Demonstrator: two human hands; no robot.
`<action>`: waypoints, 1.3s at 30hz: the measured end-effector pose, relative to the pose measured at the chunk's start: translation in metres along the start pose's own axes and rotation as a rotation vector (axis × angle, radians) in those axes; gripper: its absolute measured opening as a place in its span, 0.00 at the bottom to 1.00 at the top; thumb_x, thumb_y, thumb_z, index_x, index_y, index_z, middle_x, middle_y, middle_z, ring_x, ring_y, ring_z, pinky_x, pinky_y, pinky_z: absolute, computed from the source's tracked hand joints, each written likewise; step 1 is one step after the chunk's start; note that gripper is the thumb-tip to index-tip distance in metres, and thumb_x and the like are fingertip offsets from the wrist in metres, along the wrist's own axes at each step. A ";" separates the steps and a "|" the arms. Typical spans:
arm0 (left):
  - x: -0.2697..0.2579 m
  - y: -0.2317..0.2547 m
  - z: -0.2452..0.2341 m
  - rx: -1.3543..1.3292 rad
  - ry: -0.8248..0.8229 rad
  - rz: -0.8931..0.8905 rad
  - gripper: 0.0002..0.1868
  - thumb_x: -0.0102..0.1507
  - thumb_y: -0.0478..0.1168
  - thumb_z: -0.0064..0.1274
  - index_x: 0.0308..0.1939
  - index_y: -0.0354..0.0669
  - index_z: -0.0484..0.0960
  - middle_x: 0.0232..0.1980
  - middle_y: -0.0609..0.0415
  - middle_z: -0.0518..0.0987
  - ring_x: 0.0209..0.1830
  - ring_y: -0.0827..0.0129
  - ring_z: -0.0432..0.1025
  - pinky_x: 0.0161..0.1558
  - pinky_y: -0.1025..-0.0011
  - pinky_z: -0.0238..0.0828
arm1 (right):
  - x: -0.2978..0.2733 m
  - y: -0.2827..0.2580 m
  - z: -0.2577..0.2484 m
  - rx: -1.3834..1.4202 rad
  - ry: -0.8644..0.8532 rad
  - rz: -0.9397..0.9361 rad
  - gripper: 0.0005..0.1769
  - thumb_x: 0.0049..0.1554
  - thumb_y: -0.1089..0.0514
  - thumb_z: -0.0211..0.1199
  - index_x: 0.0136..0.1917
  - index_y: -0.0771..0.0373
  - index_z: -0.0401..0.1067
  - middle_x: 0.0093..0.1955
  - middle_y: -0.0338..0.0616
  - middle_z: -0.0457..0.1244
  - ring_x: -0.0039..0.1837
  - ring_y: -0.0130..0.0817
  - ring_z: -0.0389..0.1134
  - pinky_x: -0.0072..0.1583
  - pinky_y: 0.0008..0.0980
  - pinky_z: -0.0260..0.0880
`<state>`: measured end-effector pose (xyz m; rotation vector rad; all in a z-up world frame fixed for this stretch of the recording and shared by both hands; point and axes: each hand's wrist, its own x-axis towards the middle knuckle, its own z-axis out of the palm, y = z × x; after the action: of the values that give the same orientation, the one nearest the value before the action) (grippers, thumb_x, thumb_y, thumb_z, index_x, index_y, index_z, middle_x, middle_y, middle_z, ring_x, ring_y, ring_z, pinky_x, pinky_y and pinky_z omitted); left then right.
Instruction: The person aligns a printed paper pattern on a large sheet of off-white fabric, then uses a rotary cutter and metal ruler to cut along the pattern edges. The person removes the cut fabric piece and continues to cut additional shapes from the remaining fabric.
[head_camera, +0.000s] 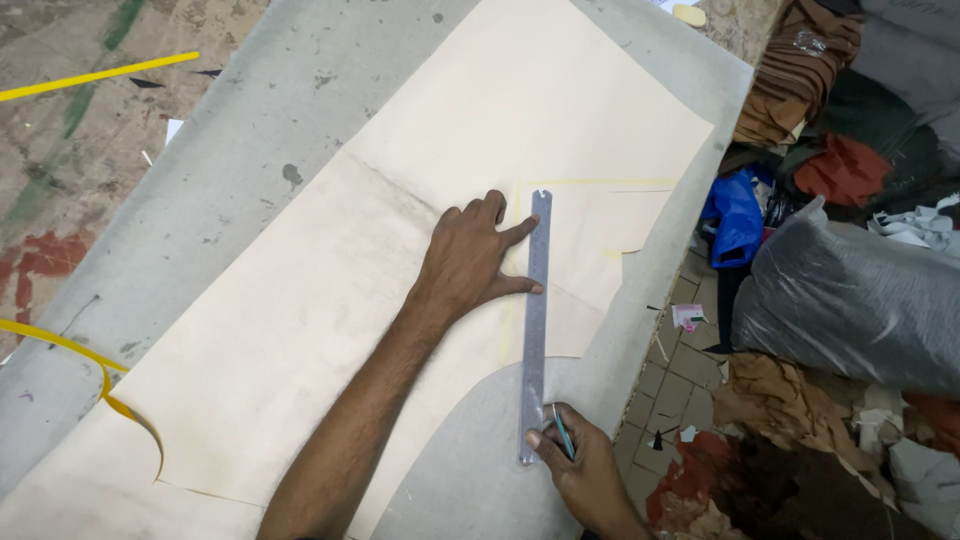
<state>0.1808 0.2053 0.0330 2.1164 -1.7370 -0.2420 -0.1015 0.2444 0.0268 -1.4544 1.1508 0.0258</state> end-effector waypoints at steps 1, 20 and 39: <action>0.001 0.000 0.000 -0.021 -0.015 -0.010 0.51 0.40 0.73 0.66 0.63 0.56 0.81 0.49 0.47 0.74 0.43 0.62 0.69 0.39 0.60 0.66 | 0.000 -0.002 0.000 -0.030 0.003 0.040 0.10 0.58 0.58 0.66 0.49 0.68 0.75 0.31 0.39 0.63 0.34 0.23 0.58 0.38 0.27 0.58; 0.004 -0.003 0.000 -0.135 -0.049 -0.079 0.50 0.36 0.66 0.74 0.61 0.55 0.83 0.50 0.48 0.74 0.48 0.62 0.68 0.43 0.60 0.66 | -0.016 -0.018 -0.007 -0.590 0.051 0.141 0.22 0.58 0.43 0.62 0.60 0.57 0.75 0.36 0.48 0.71 0.34 0.35 0.73 0.37 0.38 0.72; 0.005 -0.001 -0.003 -0.173 -0.040 -0.095 0.50 0.37 0.64 0.76 0.61 0.53 0.82 0.50 0.48 0.75 0.50 0.60 0.68 0.45 0.59 0.65 | 0.058 -0.085 -0.024 -0.702 0.047 -0.005 0.53 0.49 0.38 0.70 0.83 0.39 0.53 0.31 0.48 0.69 0.35 0.35 0.72 0.44 0.41 0.73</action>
<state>0.1837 0.2017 0.0360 2.0822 -1.5780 -0.4476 -0.0318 0.1729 0.0609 -2.0778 1.2372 0.4301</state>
